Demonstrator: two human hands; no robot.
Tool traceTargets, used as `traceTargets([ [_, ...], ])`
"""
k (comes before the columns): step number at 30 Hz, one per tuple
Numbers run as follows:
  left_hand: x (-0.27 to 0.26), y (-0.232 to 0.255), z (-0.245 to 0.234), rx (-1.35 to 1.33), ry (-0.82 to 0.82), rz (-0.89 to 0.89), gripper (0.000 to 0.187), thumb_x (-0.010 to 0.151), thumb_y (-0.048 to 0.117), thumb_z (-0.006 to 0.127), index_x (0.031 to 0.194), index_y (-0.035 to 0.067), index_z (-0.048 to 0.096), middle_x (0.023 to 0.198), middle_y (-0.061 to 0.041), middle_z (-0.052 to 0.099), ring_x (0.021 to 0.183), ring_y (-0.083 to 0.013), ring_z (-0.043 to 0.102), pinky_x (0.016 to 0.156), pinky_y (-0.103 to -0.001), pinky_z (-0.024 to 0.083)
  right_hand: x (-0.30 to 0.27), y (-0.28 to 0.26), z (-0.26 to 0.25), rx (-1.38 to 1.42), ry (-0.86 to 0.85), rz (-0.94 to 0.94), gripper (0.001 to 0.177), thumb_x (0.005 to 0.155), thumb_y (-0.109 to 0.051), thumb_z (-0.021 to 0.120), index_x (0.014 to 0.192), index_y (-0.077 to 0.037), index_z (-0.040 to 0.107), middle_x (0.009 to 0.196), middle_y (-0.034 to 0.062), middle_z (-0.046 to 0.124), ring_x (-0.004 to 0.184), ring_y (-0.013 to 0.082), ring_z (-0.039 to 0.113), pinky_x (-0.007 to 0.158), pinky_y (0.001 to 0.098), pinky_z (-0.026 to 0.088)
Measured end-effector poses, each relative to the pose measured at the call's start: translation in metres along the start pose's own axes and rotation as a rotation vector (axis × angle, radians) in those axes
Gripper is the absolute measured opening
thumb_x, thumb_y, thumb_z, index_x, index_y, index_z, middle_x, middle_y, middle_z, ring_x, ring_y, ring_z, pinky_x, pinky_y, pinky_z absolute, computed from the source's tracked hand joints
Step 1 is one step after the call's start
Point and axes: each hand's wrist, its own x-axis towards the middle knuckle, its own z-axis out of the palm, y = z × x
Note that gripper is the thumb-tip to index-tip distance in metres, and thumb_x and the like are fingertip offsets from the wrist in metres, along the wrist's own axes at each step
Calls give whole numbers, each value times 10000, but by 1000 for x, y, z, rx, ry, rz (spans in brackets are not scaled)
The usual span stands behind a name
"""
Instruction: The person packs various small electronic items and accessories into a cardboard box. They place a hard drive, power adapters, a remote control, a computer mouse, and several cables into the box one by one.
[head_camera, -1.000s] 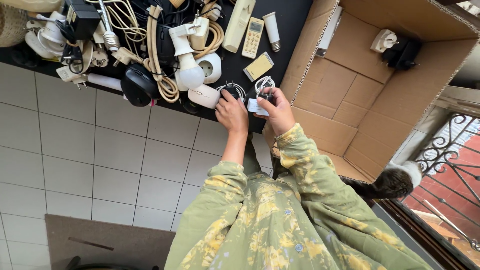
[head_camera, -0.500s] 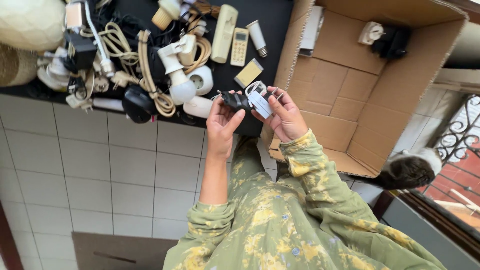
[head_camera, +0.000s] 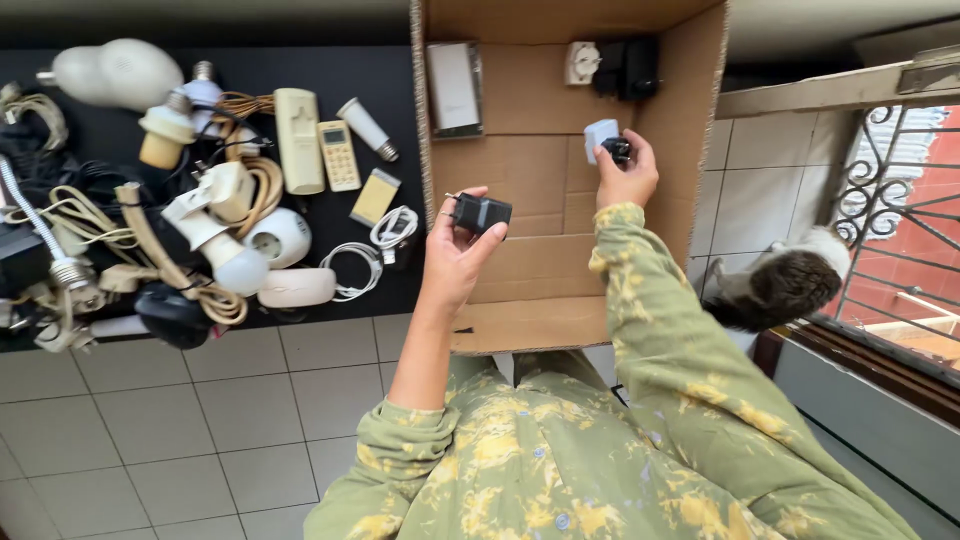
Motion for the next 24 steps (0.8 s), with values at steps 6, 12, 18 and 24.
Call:
traceTargets([
  [6, 48, -49, 51, 100, 72, 7, 553, 885, 76, 798, 1378, 59, 546, 1168, -55, 657, 1099, -138, 652, 936, -285, 561, 32, -9, 1, -277, 9, -164, 436, 754, -69, 912, 1137, -14, 712, 1131, 130, 690, 1026, 268, 702, 924, 369, 571],
  [12, 68, -74, 80, 114, 141, 3, 530, 881, 88, 816, 1345, 43, 564, 1150, -66, 675, 1077, -145, 667, 956, -299, 575, 42, -21, 15, -404, -66, -269, 464, 715, -115, 946, 1103, -30, 707, 1120, 156, 672, 1004, 349, 679, 890, 415, 565],
  [18, 77, -82, 86, 126, 188, 37, 526, 875, 72, 815, 1342, 42, 576, 1139, -55, 668, 1036, -130, 657, 918, -287, 570, 38, -54, 14, -353, -348, -516, 448, 792, -50, 883, 1194, -38, 684, 1193, 140, 659, 1117, 344, 640, 973, 413, 538],
  [24, 87, -84, 83, 75, 254, 75, 526, 874, 62, 803, 1348, 57, 574, 1148, -47, 649, 1042, -122, 650, 924, -269, 568, 74, -78, 60, -367, -482, -695, 501, 801, -35, 863, 1258, -59, 661, 1251, 125, 649, 1183, 350, 599, 1009, 417, 519],
])
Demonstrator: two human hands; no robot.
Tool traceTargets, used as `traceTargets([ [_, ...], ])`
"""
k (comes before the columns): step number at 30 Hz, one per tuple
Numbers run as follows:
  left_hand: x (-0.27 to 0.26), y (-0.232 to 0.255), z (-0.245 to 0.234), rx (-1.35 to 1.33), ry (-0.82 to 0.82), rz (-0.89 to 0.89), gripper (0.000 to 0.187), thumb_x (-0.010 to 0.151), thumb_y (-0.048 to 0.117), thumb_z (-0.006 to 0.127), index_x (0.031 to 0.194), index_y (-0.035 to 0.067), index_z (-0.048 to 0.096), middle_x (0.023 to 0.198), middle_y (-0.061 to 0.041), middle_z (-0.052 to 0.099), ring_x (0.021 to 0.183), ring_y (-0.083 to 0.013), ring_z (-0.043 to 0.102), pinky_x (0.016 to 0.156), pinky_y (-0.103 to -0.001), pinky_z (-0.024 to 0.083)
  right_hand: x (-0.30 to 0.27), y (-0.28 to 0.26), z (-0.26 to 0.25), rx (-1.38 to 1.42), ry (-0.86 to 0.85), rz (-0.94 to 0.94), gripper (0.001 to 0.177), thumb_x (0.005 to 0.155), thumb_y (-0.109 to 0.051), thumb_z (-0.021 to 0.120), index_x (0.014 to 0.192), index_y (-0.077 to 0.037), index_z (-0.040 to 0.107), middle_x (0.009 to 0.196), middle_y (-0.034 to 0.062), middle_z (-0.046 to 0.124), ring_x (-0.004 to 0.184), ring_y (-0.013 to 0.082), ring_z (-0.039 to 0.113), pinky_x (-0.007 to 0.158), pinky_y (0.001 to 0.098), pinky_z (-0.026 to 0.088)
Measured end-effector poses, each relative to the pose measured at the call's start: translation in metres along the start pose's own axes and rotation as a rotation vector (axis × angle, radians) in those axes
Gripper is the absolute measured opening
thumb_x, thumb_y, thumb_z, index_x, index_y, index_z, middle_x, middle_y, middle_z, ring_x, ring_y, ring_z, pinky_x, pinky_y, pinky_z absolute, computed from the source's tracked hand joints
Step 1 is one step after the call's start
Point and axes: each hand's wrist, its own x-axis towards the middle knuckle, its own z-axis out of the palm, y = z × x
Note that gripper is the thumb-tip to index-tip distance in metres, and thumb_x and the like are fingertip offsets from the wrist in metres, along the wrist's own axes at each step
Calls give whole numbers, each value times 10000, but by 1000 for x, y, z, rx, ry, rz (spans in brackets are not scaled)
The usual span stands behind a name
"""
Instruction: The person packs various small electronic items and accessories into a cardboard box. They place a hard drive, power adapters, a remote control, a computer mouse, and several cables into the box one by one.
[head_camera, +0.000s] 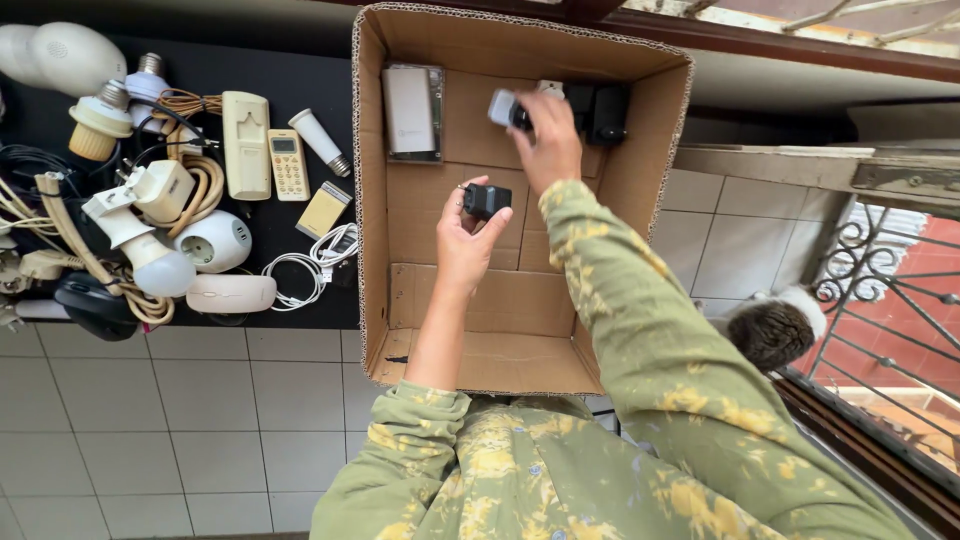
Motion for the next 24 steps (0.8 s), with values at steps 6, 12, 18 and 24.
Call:
traceTargets([
  [6, 32, 4, 4, 274, 130, 207, 528, 824, 76, 860, 1276, 55, 588, 1169, -76, 584, 1038, -183, 667, 881, -305, 604, 25, 15, 17, -193, -48, 118, 437, 769, -203, 913, 1066, -31, 643, 1061, 149, 608, 1033, 378, 591, 817, 460, 517],
  [12, 83, -4, 18, 676, 206, 422, 548, 793, 53, 868, 1269, 105, 602, 1184, -158, 579, 1067, -354, 655, 907, -406, 563, 13, 29, 28, -500, -3, 26, 469, 786, -397, 905, 995, -57, 659, 966, 137, 606, 943, 351, 581, 814, 483, 487],
  [18, 146, -32, 31, 815, 209, 394, 558, 795, -36, 745, 1304, 132, 591, 1282, -207, 581, 1129, -440, 623, 910, -473, 545, 28, 32, 16, -516, -167, 132, 473, 752, -385, 899, 1024, -55, 695, 1070, 168, 616, 996, 366, 578, 820, 487, 468],
  [24, 184, -63, 40, 939, 115, 416, 620, 845, -87, 619, 1409, 168, 576, 1370, -216, 585, 1211, -443, 620, 1000, -469, 542, 25, 24, -2, -366, -281, 44, 438, 775, -163, 855, 1188, -127, 714, 1207, 91, 616, 1129, 336, 559, 912, 488, 445],
])
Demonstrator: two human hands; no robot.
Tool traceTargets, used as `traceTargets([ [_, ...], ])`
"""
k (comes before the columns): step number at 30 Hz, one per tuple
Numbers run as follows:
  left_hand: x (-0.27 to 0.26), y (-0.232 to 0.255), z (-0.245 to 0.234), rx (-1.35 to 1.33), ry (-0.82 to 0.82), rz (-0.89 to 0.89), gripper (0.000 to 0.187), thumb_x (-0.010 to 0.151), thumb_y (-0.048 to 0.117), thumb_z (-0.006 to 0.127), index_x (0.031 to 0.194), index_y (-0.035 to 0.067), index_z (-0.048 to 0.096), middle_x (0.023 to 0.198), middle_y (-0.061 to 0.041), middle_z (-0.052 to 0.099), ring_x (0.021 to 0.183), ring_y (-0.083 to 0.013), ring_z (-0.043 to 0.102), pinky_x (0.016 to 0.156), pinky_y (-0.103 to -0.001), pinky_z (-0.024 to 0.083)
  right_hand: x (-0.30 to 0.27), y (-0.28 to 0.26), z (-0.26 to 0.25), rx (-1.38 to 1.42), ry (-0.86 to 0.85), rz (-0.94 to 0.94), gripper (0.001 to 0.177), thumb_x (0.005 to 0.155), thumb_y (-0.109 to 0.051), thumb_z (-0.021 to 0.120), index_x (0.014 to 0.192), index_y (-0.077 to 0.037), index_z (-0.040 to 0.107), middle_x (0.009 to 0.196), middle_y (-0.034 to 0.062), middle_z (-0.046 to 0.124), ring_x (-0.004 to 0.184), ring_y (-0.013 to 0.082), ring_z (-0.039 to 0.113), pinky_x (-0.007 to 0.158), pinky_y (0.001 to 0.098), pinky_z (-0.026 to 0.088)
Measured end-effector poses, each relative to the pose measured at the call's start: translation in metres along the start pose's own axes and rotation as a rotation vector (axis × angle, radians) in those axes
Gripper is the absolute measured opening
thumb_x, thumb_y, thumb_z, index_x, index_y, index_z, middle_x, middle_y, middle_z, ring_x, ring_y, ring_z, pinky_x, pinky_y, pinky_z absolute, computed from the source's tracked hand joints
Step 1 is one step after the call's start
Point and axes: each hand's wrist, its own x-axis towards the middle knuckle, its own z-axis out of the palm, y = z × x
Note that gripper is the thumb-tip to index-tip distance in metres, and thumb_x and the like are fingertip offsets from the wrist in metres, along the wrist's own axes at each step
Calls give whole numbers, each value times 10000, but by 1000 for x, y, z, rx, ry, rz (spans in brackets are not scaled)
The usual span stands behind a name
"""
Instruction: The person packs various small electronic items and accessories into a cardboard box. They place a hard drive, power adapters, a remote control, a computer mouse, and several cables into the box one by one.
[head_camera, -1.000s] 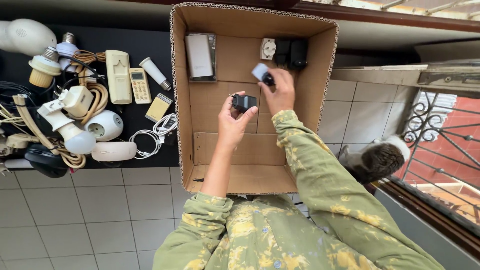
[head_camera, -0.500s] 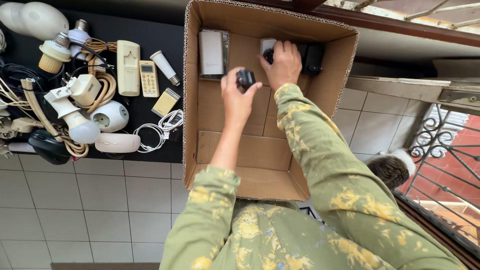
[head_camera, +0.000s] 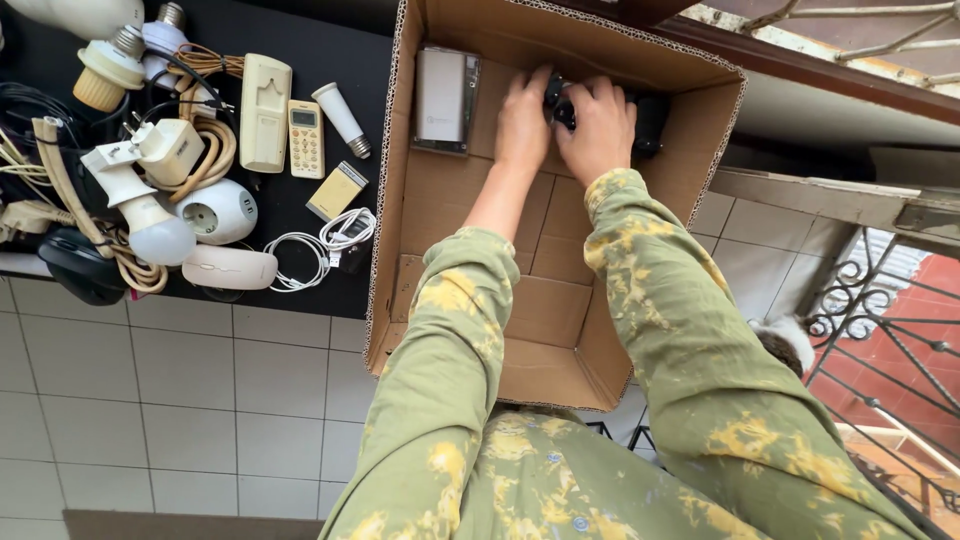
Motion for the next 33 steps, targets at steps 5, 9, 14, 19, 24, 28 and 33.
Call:
traceTargets([
  [5, -8, 8, -16, -82, 2, -31, 692, 800, -95, 624, 1451, 99, 492, 1309, -237, 591, 1183, -470, 594, 964, -493, 517, -10, -18, -10, 94, 88, -10, 559, 770, -109, 861, 1293, -88, 663, 1288, 172, 568, 1169, 388, 519, 966, 512, 423],
  [9, -47, 24, -43, -228, 182, -7, 619, 800, -111, 628, 1384, 67, 527, 1297, -242, 595, 1173, -466, 592, 962, -471, 518, -39, -50, -18, 239, 291, -68, 507, 862, -35, 799, 1338, -57, 627, 1419, 233, 521, 1283, 395, 494, 1083, 493, 422],
  [14, -118, 42, -109, -436, 198, -157, 303, 921, -57, 628, 1204, 43, 669, 1168, -159, 677, 1060, -326, 694, 917, -380, 567, -89, -103, -21, 687, 143, 85, 327, 1000, 8, 649, 1318, -67, 648, 1358, 152, 602, 1209, 243, 628, 979, 332, 574],
  [19, -193, 54, -207, -426, 258, -237, 225, 951, -1, 636, 1167, 37, 686, 1083, -126, 712, 971, -249, 739, 840, -331, 594, -135, -164, -32, 1156, -159, 242, 263, 1040, -53, 609, 1297, -1, 624, 1182, 55, 672, 1028, 106, 643, 920, 258, 555],
  [24, -251, 31, -296, -445, 336, -388, 206, 950, 22, 647, 1149, 33, 702, 1061, -116, 730, 914, -205, 746, 796, -308, 598, -167, -223, -36, 1253, -388, 262, 233, 1044, -62, 581, 1257, 9, 642, 1160, 52, 692, 1015, 119, 668, 927, 264, 566],
  [28, -268, -18, -357, -353, 497, -448, 208, 939, 63, 675, 1142, 19, 692, 1097, -136, 714, 957, -219, 723, 773, -309, 596, -171, -272, -34, 1154, -514, 243, 233, 1036, -81, 589, 1237, 8, 666, 1120, 53, 707, 1003, 125, 683, 907, 269, 562],
  [33, -230, -89, -416, -44, 624, -482, 402, 943, 261, 754, 1236, 19, 624, 1220, -171, 632, 1125, -341, 625, 918, -448, 542, -154, -336, -21, 1122, -519, 226, 240, 1031, -101, 593, 1236, -1, 667, 1113, 43, 710, 1000, 115, 687, 903, 262, 558],
])
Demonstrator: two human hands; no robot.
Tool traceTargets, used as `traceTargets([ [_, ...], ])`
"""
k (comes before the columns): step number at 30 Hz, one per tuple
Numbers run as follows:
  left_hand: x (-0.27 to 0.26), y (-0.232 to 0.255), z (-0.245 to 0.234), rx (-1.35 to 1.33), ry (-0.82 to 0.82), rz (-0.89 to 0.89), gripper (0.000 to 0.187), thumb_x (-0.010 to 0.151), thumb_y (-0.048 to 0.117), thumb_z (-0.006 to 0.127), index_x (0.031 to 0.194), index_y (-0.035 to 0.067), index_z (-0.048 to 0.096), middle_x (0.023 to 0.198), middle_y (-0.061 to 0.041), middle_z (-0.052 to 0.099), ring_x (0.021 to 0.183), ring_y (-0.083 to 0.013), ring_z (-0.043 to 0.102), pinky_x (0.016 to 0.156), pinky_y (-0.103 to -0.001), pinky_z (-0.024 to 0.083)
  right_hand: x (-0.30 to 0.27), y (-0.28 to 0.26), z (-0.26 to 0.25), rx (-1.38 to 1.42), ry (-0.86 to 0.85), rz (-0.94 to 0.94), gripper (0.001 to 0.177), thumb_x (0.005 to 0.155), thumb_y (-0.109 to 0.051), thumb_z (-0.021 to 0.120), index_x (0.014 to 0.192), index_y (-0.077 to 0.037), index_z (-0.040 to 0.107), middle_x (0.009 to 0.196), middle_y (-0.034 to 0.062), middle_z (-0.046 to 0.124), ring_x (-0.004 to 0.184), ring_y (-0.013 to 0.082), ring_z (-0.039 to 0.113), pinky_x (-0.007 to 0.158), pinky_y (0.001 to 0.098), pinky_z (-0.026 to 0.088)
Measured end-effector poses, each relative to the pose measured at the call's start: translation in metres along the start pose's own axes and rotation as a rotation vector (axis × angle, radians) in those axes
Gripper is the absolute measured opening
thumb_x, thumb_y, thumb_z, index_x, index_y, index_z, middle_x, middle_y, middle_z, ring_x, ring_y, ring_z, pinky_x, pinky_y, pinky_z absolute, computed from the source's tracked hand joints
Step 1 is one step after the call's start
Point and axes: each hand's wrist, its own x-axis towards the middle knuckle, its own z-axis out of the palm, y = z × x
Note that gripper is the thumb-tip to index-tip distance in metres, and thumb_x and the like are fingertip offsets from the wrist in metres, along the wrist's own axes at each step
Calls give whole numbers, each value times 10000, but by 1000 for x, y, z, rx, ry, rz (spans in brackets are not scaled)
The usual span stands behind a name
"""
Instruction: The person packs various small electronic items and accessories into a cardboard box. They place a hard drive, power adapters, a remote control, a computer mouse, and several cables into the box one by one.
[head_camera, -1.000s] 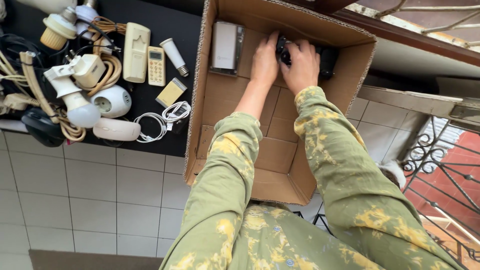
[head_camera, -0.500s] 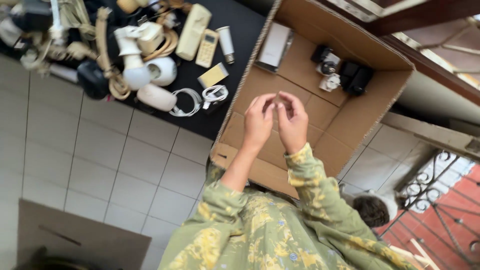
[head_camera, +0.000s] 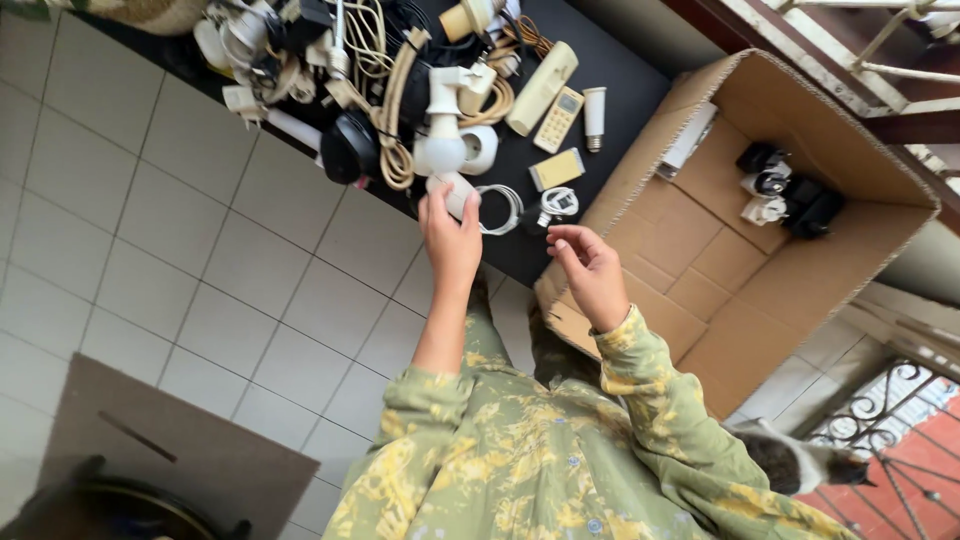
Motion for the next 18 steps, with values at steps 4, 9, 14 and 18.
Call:
traceTargets([
  [4, 79, 5, 14, 210, 27, -3, 575, 882, 436, 759, 1233, 24, 564, 1250, -182, 576, 1158, -410, 581, 917, -517, 497, 28, -11, 50, 70, 63, 31, 249, 1029, -116, 601, 1243, -10, 670, 1113, 40, 712, 981, 108, 687, 867, 249, 550],
  [9, 130, 4, 41, 401, -184, -194, 601, 842, 485, 754, 1136, 9, 536, 1191, -186, 561, 1123, -401, 596, 875, -508, 511, 51, -7, 91, 118, 105, 22, 251, 1032, -120, 599, 1246, -11, 671, 1125, 43, 715, 971, 105, 688, 861, 245, 553],
  [14, 127, -2, 27, 347, -125, -63, 445, 897, 368, 747, 1119, 30, 561, 1191, -155, 592, 1122, -396, 605, 919, -508, 500, 64, -6, 101, 192, 188, 63, 283, 1045, -171, 590, 1264, -4, 656, 1125, 50, 716, 960, 110, 691, 855, 258, 562],
  [18, 103, 18, -26, 176, -169, 243, 420, 840, 225, 801, 1175, 68, 602, 1209, -141, 569, 1124, -398, 578, 905, -501, 498, 77, -30, 89, 460, 231, 130, 386, 1026, -321, 544, 1296, -53, 609, 1117, 52, 714, 936, 131, 710, 837, 292, 598],
])
